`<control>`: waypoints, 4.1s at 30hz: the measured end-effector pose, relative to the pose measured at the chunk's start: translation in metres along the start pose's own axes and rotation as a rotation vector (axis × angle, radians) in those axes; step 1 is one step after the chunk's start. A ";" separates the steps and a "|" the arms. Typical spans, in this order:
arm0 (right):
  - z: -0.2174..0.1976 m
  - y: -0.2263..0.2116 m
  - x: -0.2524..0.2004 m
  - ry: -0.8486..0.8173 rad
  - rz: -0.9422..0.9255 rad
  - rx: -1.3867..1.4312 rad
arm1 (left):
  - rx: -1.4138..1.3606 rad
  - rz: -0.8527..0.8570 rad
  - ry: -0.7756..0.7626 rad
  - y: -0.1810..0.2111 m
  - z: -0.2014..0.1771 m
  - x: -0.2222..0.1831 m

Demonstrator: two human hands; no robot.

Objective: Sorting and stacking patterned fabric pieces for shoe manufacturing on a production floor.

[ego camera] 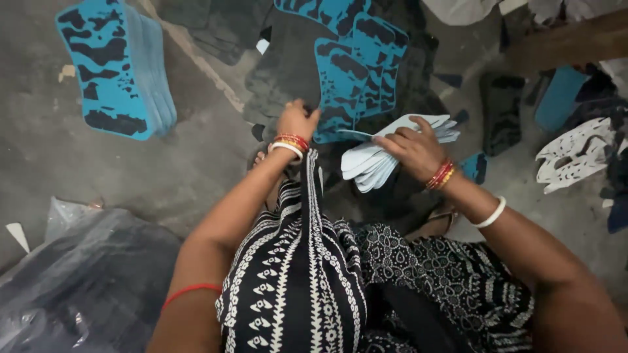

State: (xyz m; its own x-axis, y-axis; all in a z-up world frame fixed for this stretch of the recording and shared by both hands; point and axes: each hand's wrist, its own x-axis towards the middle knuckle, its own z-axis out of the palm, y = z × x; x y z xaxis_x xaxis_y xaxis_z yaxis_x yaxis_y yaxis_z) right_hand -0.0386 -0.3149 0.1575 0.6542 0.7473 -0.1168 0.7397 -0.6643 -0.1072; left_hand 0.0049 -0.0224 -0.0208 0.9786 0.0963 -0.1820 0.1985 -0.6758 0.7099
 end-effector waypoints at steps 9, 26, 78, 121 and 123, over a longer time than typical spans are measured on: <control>0.044 0.026 0.048 -0.218 -0.079 -0.155 | -0.057 -0.031 0.031 0.000 0.049 0.021; 0.034 0.040 0.107 0.010 -0.332 -0.238 | -1.242 -0.423 -0.736 -0.061 0.104 0.059; 0.044 -0.006 0.061 -0.011 -0.105 0.141 | -0.269 0.225 -0.418 -0.084 -0.096 0.100; 0.021 -0.026 0.105 0.233 0.022 0.043 | -0.345 -0.050 -0.509 -0.026 -0.098 0.046; 0.022 -0.012 0.133 0.201 -0.106 0.245 | -0.602 0.363 -0.429 -0.088 -0.034 0.069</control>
State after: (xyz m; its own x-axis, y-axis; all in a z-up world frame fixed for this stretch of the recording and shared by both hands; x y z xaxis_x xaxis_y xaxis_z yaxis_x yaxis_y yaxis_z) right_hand 0.0362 -0.2079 0.1212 0.6113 0.7847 0.1023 0.7617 -0.5483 -0.3453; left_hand 0.0567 0.0685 -0.0720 0.9059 -0.4225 -0.0285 -0.0115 -0.0918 0.9957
